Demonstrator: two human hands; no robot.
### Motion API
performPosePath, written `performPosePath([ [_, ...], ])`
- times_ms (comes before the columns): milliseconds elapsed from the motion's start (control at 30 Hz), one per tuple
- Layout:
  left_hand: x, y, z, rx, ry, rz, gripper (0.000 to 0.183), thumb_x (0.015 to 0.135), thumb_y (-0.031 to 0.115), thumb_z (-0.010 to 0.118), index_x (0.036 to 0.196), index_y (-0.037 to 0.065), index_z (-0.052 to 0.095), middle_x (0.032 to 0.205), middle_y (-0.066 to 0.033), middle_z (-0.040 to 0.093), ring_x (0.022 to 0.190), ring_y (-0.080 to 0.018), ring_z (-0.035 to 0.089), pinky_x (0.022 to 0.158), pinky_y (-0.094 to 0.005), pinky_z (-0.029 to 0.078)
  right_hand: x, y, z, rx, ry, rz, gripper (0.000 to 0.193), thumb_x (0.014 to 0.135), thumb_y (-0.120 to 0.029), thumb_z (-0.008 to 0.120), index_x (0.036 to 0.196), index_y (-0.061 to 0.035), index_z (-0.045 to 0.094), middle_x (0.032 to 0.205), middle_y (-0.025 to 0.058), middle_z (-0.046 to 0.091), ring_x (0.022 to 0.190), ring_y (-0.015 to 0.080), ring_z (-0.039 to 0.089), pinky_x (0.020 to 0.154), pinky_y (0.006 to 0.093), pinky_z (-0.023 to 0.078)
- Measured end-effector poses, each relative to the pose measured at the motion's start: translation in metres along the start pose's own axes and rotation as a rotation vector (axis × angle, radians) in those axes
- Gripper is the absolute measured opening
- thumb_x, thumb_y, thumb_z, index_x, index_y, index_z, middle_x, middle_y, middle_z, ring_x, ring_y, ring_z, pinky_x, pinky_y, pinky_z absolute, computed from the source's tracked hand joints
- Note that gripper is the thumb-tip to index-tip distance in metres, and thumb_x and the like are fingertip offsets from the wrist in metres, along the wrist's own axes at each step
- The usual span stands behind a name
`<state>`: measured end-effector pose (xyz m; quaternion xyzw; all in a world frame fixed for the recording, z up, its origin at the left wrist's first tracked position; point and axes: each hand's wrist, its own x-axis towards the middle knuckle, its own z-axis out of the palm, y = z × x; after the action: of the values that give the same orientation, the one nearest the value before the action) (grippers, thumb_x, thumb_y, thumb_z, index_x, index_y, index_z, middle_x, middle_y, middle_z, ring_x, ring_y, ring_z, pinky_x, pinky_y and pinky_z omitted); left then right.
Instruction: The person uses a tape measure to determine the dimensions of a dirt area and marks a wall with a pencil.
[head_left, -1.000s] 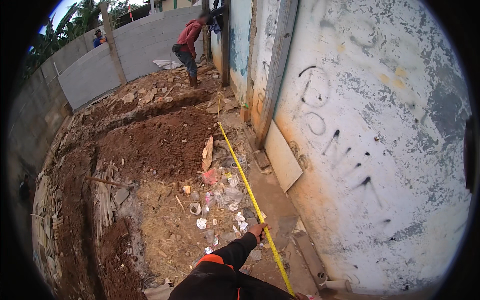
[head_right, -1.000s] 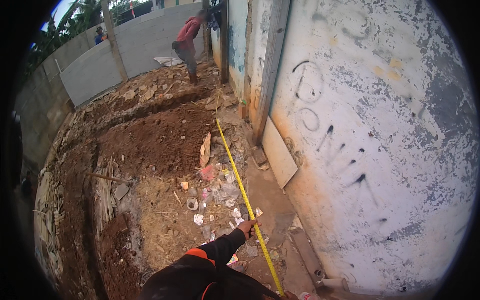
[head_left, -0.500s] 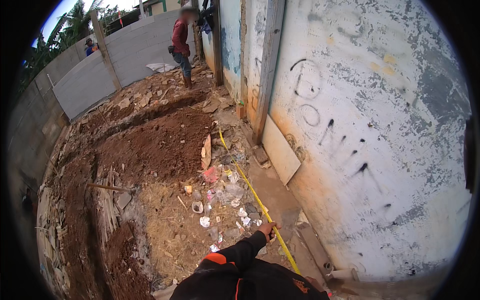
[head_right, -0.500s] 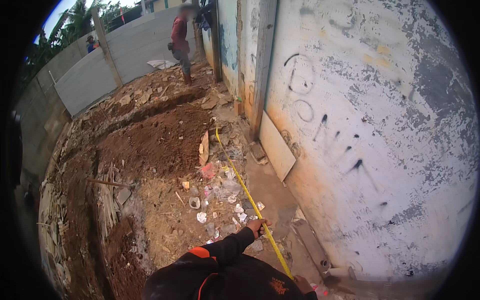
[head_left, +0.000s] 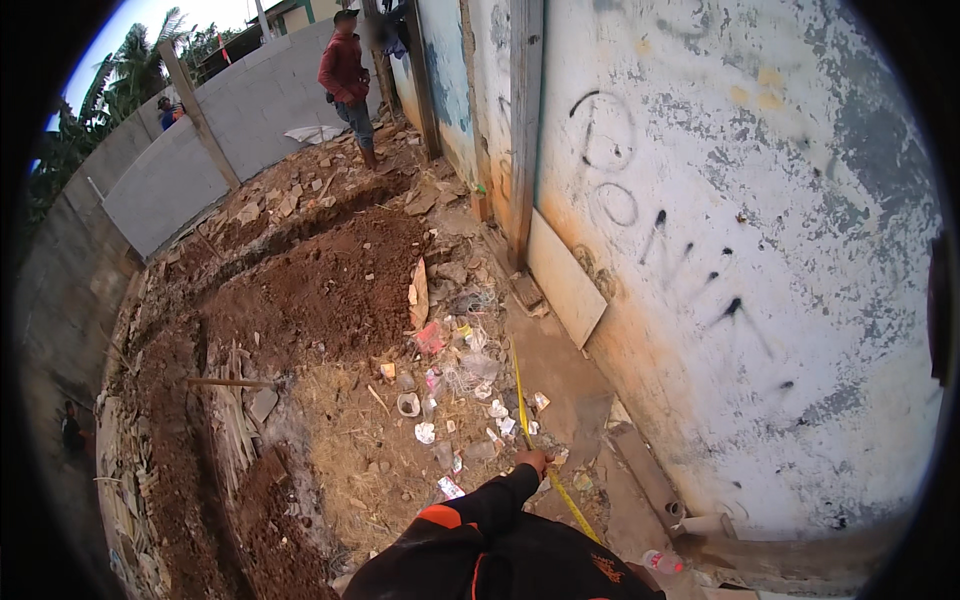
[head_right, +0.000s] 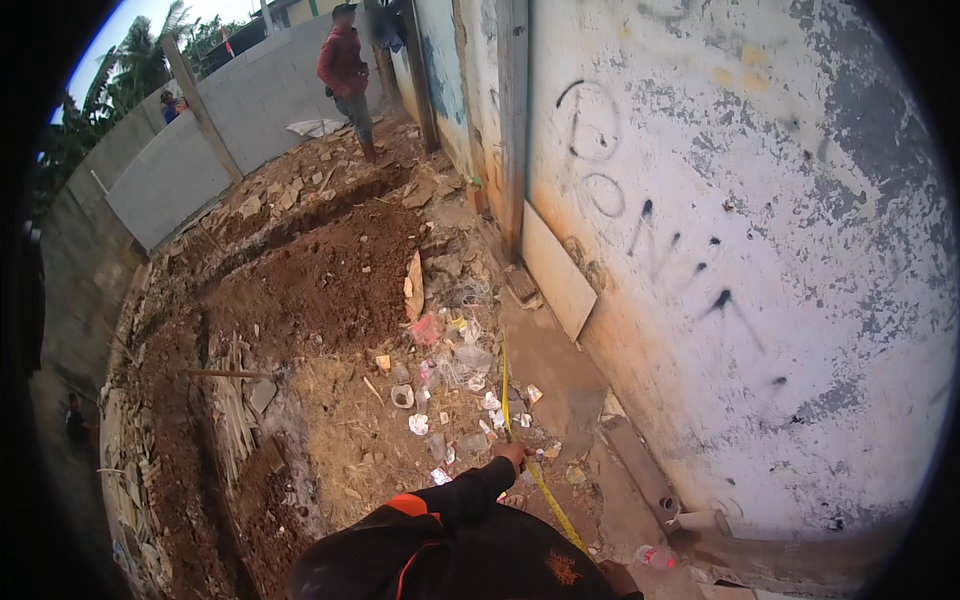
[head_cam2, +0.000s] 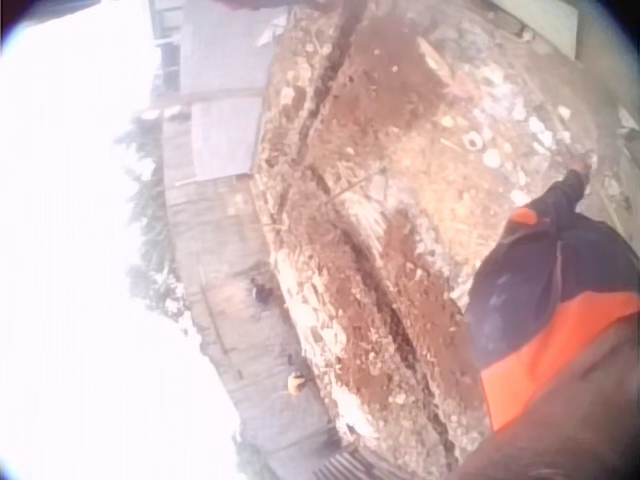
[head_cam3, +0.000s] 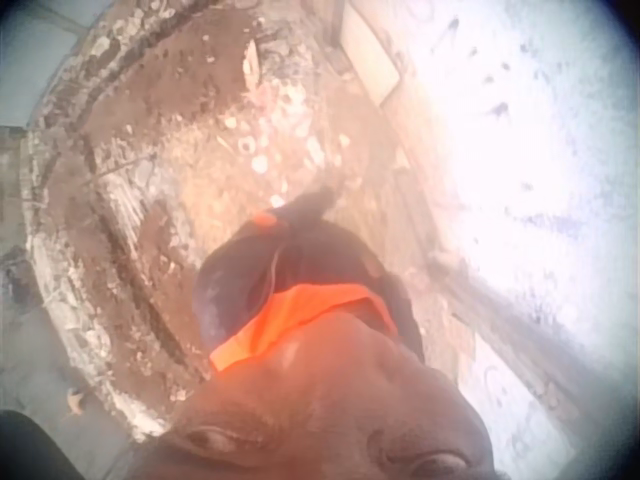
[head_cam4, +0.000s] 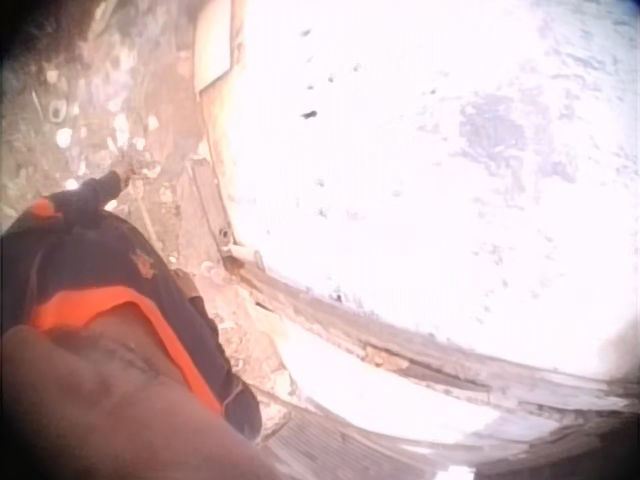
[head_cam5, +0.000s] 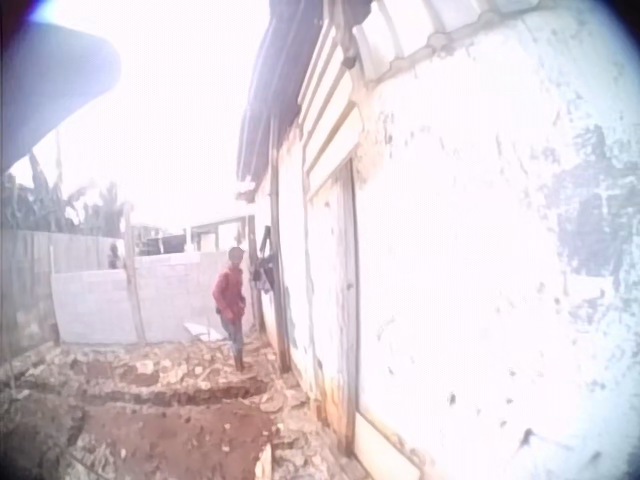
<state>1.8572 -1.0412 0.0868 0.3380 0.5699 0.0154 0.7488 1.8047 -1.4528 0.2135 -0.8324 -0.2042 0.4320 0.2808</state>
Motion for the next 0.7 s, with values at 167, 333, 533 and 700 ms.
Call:
performPosePath([
  [167, -0.129, -0.028, 0.021, 0.226, -0.182, -0.179, 0.012, 0.078, 0.003, 0.064, 0.069, -0.004, 0.061, 0.051, -0.0083, 0.047, 0.036, -0.018, 0.039, 0.035, -0.0356, 0.03, 0.006, -0.031, 0.017, -0.103, -0.023, -0.031, 0.024, 0.086, -0.022, 0.058, 0.099, -0.0021, 0.061, 0.089, 0.0178, 0.062, 0.085, 0.0341, 0.064, 0.074, 0.0392, 0.049],
  [333, -0.138, 0.012, 0.0, 0.266, -0.076, -0.035, 0.016, 0.075, 0.007, 0.068, 0.068, -0.001, 0.057, 0.053, -0.0091, 0.049, 0.038, -0.0196, 0.044, 0.036, -0.037, 0.032, 0.012, -0.05, 0.021, -0.025, 0.026, 0.164, 0.037, 0.087, -0.035, 0.058, 0.105, -0.004, 0.063, 0.098, 0.019, 0.065, 0.092, 0.035, 0.064, 0.078, 0.0411, 0.049],
  [533, -0.091, 0.006, -0.065, 0.299, 0.153, 0.161, 0.015, 0.076, 0.006, 0.064, 0.066, -0.004, 0.06, 0.049, -0.0109, 0.049, 0.036, -0.021, 0.046, 0.035, -0.0352, 0.036, -0.012, -0.009, 0.032, -0.089, -0.066, -0.057, 0.035, 0.088, -0.033, 0.059, 0.104, -0.0027, 0.062, 0.093, 0.0162, 0.065, 0.09, 0.0307, 0.065, 0.077, 0.0386, 0.05],
  [700, -0.161, -0.074, -0.048, 0.456, -0.064, 0.066, 0.02, 0.081, 0.014, 0.06, 0.072, -0.003, 0.067, 0.049, -0.0082, 0.049, 0.036, -0.0212, 0.046, 0.035, -0.0367, 0.035, -0.019, -0.021, 0.057, -0.102, -0.037, -0.108, 0.037, 0.086, -0.033, 0.061, 0.105, -0.0014, 0.062, 0.092, 0.0161, 0.065, 0.089, 0.0292, 0.065, 0.076, 0.0372, 0.05],
])
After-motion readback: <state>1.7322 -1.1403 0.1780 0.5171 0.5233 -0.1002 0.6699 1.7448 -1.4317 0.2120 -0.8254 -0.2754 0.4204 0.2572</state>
